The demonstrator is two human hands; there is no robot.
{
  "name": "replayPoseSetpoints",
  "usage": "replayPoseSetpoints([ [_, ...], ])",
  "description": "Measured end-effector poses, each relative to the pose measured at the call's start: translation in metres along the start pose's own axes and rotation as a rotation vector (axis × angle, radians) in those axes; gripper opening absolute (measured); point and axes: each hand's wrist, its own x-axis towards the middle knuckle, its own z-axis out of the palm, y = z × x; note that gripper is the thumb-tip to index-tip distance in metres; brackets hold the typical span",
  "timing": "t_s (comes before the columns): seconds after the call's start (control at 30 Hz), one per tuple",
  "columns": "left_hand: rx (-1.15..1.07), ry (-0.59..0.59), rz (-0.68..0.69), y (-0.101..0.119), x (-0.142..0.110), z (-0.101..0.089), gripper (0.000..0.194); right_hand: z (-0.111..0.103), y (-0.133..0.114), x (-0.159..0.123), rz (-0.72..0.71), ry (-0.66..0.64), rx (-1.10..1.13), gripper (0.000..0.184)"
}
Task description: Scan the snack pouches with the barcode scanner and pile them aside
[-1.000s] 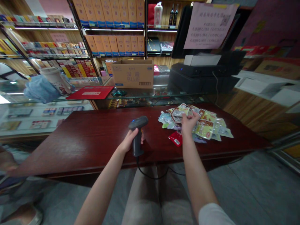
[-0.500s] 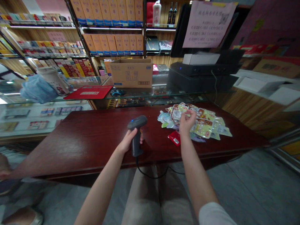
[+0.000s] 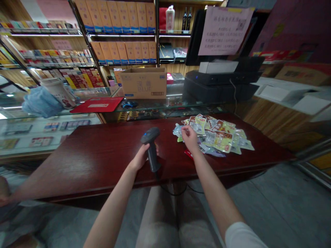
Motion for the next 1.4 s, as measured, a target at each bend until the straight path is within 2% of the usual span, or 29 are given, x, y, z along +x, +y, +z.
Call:
replayPoseSetpoints([
  [0.1,-0.046,0.038,0.006,-0.003,0.002,-0.003,0.051,0.005,0.001,-0.002,-0.059,-0.05,-0.049,0.015],
  [0.3,0.035,0.32,0.035,-0.01,0.012,-0.005,0.052,0.008,0.003,-0.001,0.02,-0.066,0.025,0.016],
  [0.47,0.139,0.309,0.052,-0.009,0.026,0.005,0.067,0.01,0.0,-0.002,0.097,-0.107,0.176,0.02],
  [0.57,0.13,0.336,0.054,-0.007,0.037,0.013,0.069,0.008,-0.003,-0.004,0.152,-0.158,0.284,0.025],
  [0.8,0.145,0.405,0.238,-0.005,0.075,0.039,0.058,0.004,-0.012,-0.007,0.328,-0.584,0.518,0.051],
  [0.97,0.198,0.45,0.285,-0.014,0.094,0.05,0.056,0.007,-0.014,-0.009,0.395,-0.597,0.555,0.056],
  [1.1,0.167,0.347,0.217,-0.023,0.093,0.047,0.063,0.006,-0.017,-0.012,0.456,-0.648,0.603,0.056],
  [1.2,0.172,0.308,0.184,-0.028,0.091,0.04,0.066,0.003,-0.019,-0.014,0.476,-0.692,0.685,0.048],
  [1.27,0.199,0.346,0.15,-0.029,0.09,0.034,0.067,0.001,-0.02,-0.015,0.51,-0.705,0.735,0.041],
  [1.4,0.239,0.495,0.127,-0.025,0.091,0.025,0.066,-0.002,-0.023,-0.013,0.546,-0.679,0.857,0.035],
])
